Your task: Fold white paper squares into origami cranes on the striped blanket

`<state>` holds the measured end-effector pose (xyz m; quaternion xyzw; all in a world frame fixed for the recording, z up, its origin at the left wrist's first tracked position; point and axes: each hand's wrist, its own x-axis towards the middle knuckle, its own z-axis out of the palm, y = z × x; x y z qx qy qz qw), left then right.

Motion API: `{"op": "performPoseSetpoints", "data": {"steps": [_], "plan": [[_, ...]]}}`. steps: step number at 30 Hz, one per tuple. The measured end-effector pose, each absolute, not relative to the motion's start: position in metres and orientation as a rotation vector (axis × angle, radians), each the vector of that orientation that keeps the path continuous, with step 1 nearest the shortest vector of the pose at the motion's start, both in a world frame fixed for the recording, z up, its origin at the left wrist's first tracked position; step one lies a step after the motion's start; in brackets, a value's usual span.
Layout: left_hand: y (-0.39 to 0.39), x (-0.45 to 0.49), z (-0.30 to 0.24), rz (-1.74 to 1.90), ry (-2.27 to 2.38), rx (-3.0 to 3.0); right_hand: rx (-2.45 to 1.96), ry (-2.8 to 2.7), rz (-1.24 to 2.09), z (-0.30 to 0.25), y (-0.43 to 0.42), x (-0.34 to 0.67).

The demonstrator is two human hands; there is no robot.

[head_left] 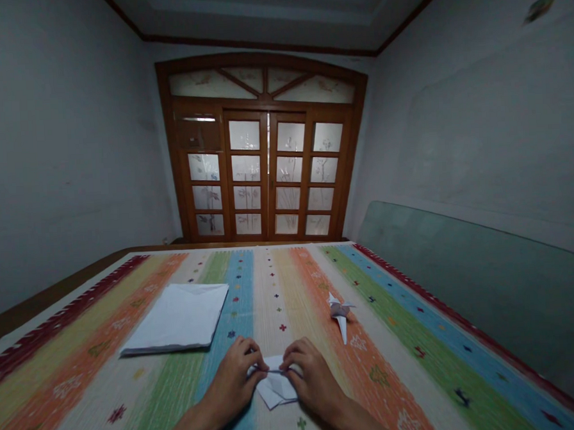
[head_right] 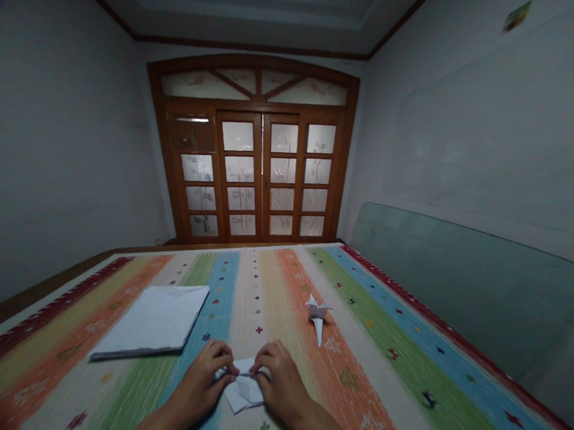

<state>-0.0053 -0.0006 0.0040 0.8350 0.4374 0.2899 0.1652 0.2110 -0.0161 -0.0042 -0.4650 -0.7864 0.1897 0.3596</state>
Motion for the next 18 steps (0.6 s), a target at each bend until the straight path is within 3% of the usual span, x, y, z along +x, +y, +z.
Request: {"op": "performPoseSetpoints", "data": {"steps": [18], "plan": [[-0.004, -0.008, -0.001, 0.777, 0.929, 2.763, -1.119, -2.498, 0.159, 0.004, -0.031, 0.213]]}}
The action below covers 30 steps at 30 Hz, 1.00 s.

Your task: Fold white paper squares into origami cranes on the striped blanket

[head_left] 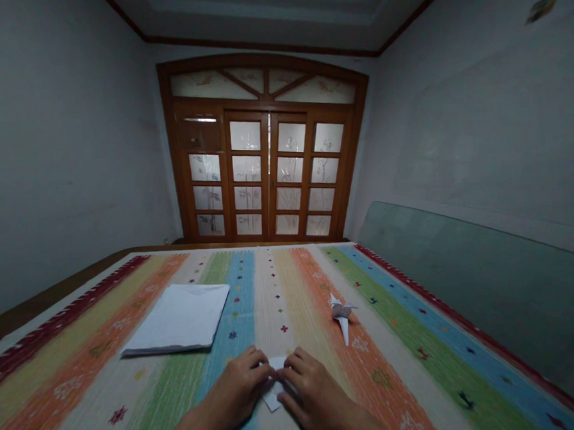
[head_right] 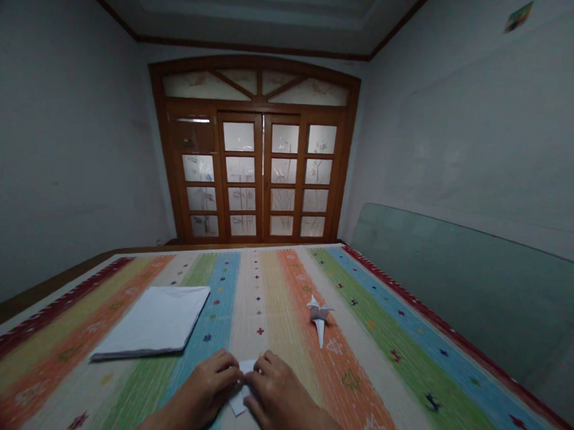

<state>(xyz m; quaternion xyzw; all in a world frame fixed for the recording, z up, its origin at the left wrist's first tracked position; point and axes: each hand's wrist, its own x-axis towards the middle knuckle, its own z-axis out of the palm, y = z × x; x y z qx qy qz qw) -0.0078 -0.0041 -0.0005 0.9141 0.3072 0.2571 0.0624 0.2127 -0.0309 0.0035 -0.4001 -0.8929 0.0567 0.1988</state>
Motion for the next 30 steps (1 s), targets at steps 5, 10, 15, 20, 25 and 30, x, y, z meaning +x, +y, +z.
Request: {"op": "performPoseSetpoints", "data": {"steps": [5, 10, 15, 20, 25, 30], "plan": [[-0.001, -0.009, -0.004, 0.819, 0.896, 2.74, -1.082, -2.536, 0.112, 0.003, -0.032, 0.21], [-0.007, -0.009, 0.002, 0.842, 0.852, 2.723, -1.044, -2.522, 0.188, 0.007, -0.036, 0.213], [-0.014, -0.011, 0.014, 0.756, 0.905, 2.679, -1.068, -2.487, 0.34, 0.016, -0.041, 0.218], [-0.008, -0.013, 0.012, 0.747, 0.893, 2.611, -1.097, -2.408, 0.457, 0.016, -0.039, 0.221], [-0.004, -0.013, 0.009, 0.735, 0.899, 2.63, -1.076, -2.402, 0.431, 0.009, -0.036, 0.22], [-0.004, -0.011, 0.004, 0.718, 0.921, 2.679, -1.084, -2.405, 0.366, 0.006, -0.036, 0.216]]}}
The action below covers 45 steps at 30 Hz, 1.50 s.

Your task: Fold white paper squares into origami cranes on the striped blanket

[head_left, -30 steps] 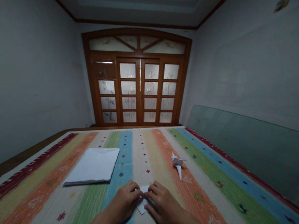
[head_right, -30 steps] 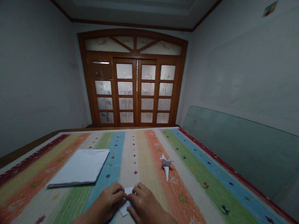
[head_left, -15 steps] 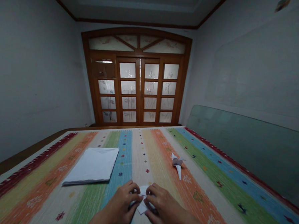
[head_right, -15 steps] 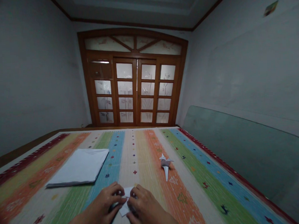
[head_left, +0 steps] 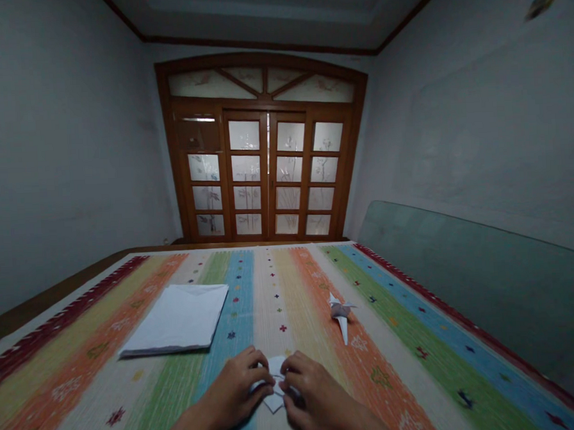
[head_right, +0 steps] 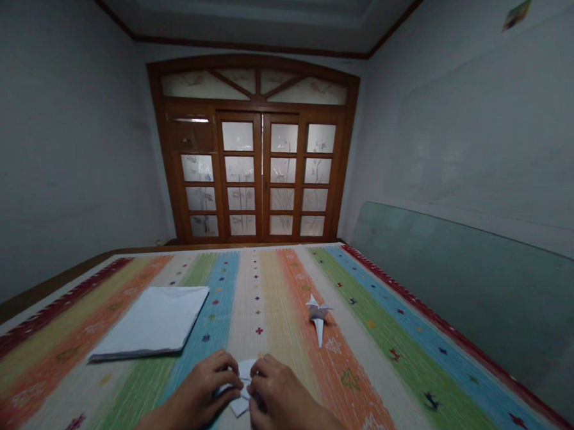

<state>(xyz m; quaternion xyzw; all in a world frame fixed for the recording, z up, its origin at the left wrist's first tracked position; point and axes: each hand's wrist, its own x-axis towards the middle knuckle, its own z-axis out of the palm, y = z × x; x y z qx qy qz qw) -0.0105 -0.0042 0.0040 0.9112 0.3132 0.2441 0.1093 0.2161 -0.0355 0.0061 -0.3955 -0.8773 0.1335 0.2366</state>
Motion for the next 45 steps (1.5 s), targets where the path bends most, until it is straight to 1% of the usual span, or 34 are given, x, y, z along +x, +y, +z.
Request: {"op": "performPoseSetpoints", "data": {"steps": [8, 13, 18, 25, 32, 39, 45], "plan": [[-0.004, -0.002, 0.0, 0.813, 1.019, 2.607, -1.144, -2.317, 0.329, 0.0, -0.027, 0.214], [-0.001, 0.0, -0.001, 0.922, 1.072, 2.419, -1.205, -2.115, 0.404, -0.005, -0.019, 0.212], [0.002, 0.003, -0.001, 0.893, 1.132, 2.296, -1.25, -2.026, 0.484, -0.006, -0.014, 0.212], [-0.001, -0.003, 0.003, 0.801, 1.087, 2.429, -1.249, -2.124, 0.459, -0.004, -0.019, 0.217], [-0.012, -0.015, 0.02, 0.712, 0.944, 2.584, -1.074, -2.379, 0.557, 0.019, -0.03, 0.233], [-0.018, -0.021, 0.03, 0.627, 0.912, 2.642, -1.041, -2.47, 0.623, 0.033, -0.034, 0.241], [-0.017, -0.018, 0.029, 0.578, 0.935, 2.675, -1.078, -2.484, 0.533, 0.035, -0.039, 0.24]]}}
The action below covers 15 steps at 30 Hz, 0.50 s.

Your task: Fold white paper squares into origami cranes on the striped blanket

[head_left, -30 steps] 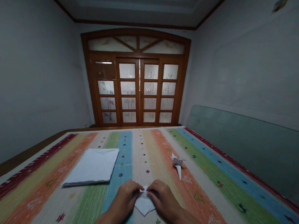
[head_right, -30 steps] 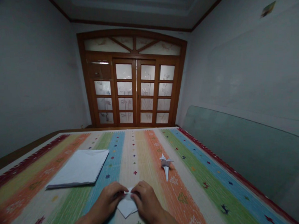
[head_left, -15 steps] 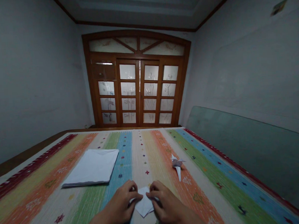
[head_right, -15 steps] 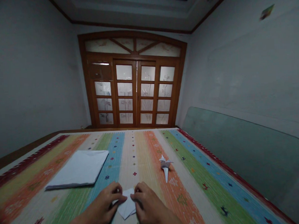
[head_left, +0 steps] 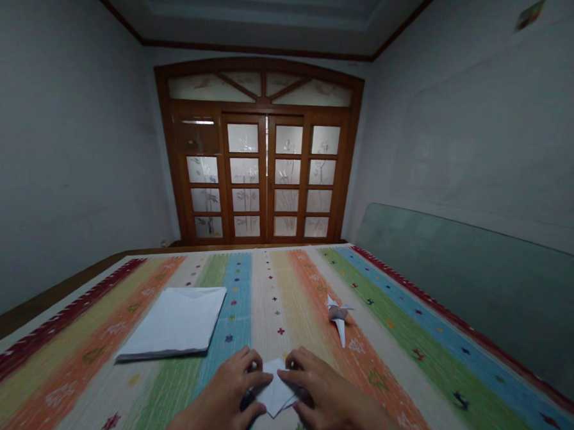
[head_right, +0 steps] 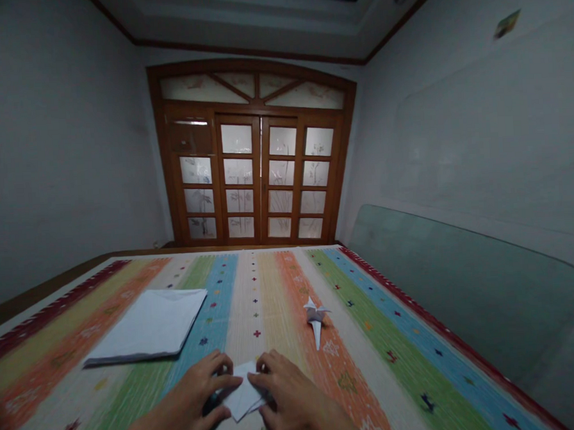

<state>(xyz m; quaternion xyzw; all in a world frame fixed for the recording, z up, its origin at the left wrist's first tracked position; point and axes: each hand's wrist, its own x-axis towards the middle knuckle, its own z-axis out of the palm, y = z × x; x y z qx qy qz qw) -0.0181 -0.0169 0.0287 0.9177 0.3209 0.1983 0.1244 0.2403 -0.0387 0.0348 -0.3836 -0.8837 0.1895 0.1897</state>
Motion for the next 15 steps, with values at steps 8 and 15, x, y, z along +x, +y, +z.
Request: {"op": "performPoseSetpoints", "data": {"steps": [8, 15], "plan": [[-0.016, -0.017, 0.029, 0.562, 0.954, 2.691, -1.087, -2.548, 0.352, 0.03, -0.035, 0.235], [-0.015, -0.016, 0.027, 0.545, 0.956, 2.685, -1.076, -2.569, 0.25, 0.01, -0.019, 0.234]]}}
